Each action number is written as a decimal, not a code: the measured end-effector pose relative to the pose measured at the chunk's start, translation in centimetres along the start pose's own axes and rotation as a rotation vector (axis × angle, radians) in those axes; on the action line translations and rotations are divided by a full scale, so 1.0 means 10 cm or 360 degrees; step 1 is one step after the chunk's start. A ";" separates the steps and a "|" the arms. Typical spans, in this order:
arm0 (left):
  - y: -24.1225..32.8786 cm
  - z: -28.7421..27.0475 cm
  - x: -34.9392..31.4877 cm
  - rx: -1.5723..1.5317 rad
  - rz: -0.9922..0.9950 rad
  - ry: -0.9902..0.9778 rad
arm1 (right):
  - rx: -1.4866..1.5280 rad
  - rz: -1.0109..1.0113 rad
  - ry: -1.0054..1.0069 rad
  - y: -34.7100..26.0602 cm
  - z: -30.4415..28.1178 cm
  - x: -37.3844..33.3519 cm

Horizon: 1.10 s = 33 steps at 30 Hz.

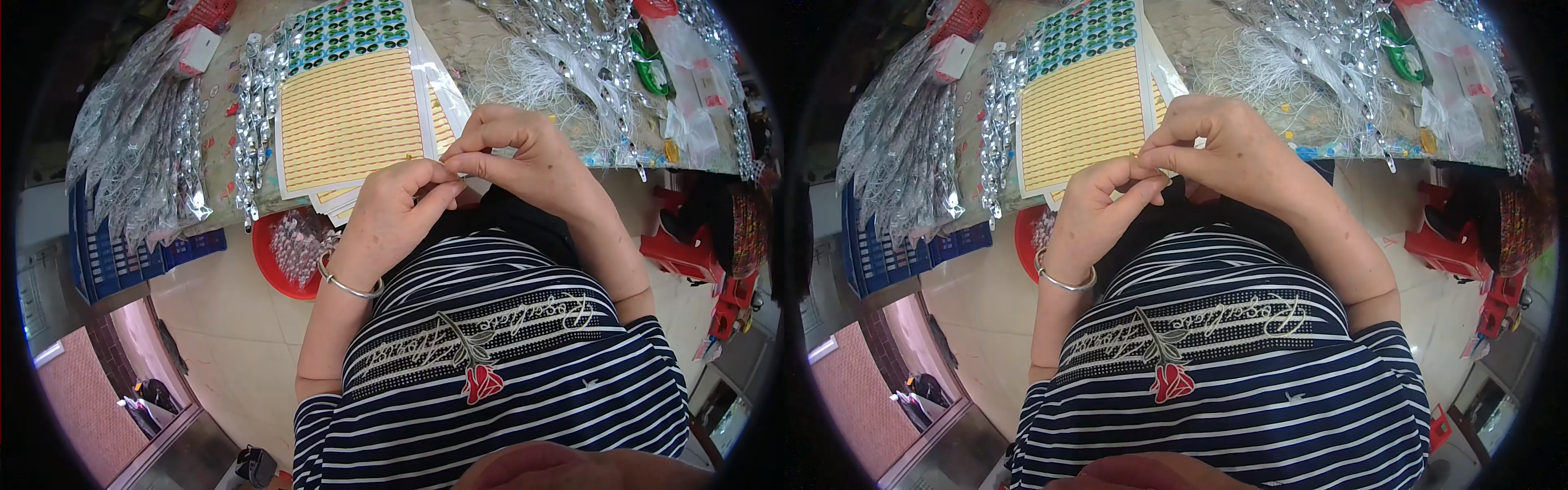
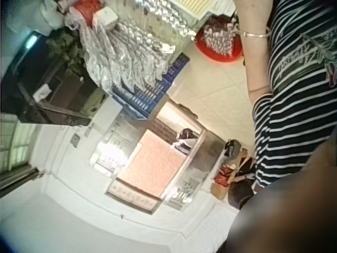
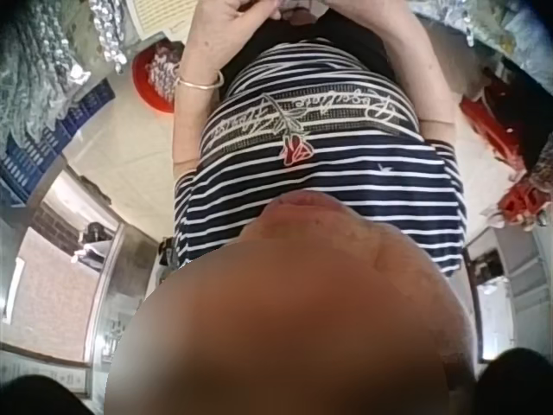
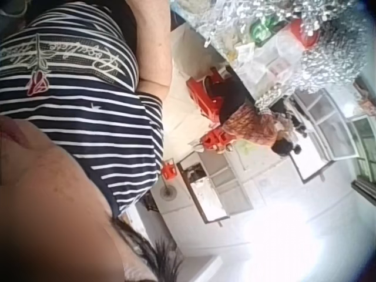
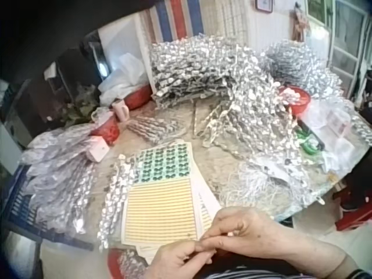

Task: Assembling small components by placing them onto designated squares on sheets.

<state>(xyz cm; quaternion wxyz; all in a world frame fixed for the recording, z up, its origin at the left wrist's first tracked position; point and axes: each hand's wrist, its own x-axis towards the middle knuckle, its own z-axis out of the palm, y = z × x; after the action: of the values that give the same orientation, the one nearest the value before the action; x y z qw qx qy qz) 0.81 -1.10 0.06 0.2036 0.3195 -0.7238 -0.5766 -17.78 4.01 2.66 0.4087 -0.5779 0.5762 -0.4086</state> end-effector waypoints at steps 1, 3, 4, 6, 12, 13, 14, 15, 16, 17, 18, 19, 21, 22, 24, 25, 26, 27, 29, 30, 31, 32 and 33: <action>-0.01 0.00 0.00 0.0022 0.0042 0.0005 | 0.0001 0.0001 -0.0003 0.00 0.01 0.00; -0.02 -0.01 0.00 0.0050 0.0029 -0.0012 | -0.0166 -0.0115 -0.0033 0.00 0.03 0.01; -0.02 -0.01 0.01 0.0077 0.0021 -0.0034 | -0.0166 -0.0113 -0.0032 0.02 0.03 0.02; 0.03 -0.02 0.00 0.0057 -0.0033 -0.0072 | -0.0362 -0.0388 -0.0001 0.07 0.05 0.03; -0.03 -0.04 -0.03 0.0129 -0.0172 -0.0089 | -0.0562 -0.0630 0.0130 0.12 0.16 0.04; -0.03 -0.05 -0.04 0.0116 -0.0179 -0.0086 | -0.0560 -0.0633 0.0129 0.12 0.18 0.04; -0.04 -0.05 -0.04 0.0118 -0.0179 -0.0083 | -0.0626 -0.0694 0.0189 0.12 0.20 0.03; -0.05 -0.04 -0.05 0.0026 -0.0213 -0.0057 | -0.0692 -0.0755 0.0250 0.13 0.22 0.03; -0.05 -0.04 -0.05 -0.0065 -0.0246 -0.0035 | -0.0691 -0.0755 0.0252 0.13 0.22 0.03; -0.04 -0.04 -0.06 -0.0064 -0.0246 -0.0036 | -0.0649 -0.0762 0.0273 0.13 0.23 0.03; -0.01 -0.04 -0.06 -0.0115 -0.0217 -0.0002 | -0.0608 -0.0768 0.0294 0.13 0.24 0.04; 0.01 -0.04 -0.07 -0.0168 -0.0188 0.0032 | -0.0608 -0.0768 0.0295 0.13 0.24 0.04; 0.01 -0.05 -0.06 -0.0172 -0.0204 0.0024 | -0.0310 -0.0475 0.0172 0.13 0.24 0.04; 0.01 -0.05 -0.06 -0.0176 -0.0221 0.0019 | -0.0310 -0.0476 0.0173 0.13 0.23 0.04; 0.03 -0.04 -0.07 -0.0221 -0.0224 0.0035 | -0.0031 -0.0163 0.0096 0.12 0.19 0.05; 0.04 -0.04 -0.07 -0.0265 -0.0227 0.0052 | -0.0031 -0.0166 0.0097 0.12 0.17 0.05; 0.03 -0.04 -0.07 -0.0263 -0.0224 0.0052 | 0.0146 0.0015 0.0099 0.11 0.15 0.05; 0.01 -0.04 -0.07 -0.0417 -0.0240 0.0064 | 0.0323 0.0196 0.0100 0.11 0.13 0.04; 0.01 -0.04 -0.07 -0.0569 -0.0252 0.0077 | 0.0488 0.0267 0.0076 0.12 0.12 0.05; 0.03 -0.01 -0.07 -0.0718 -0.0236 0.0152 | 0.0513 0.0314 0.0095 0.10 0.12 0.05; 0.05 0.00 -0.06 -0.0869 -0.0219 0.0227 | 0.0537 0.0361 0.0113 0.08 0.12 0.04; 0.08 0.01 -0.05 -0.0868 -0.0216 0.0229 | 0.0535 0.0357 0.0112 0.07 0.12 0.04; 0.12 0.00 -0.03 -0.0822 -0.0229 0.0252 | 0.0531 0.0342 0.0116 0.06 0.11 0.03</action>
<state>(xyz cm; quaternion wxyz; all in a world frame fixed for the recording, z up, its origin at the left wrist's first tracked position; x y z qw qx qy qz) 0.74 -0.69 1.22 0.2929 0.3517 -0.5103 -0.7281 -16.93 3.67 1.70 0.5189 -0.4224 0.5731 -0.4731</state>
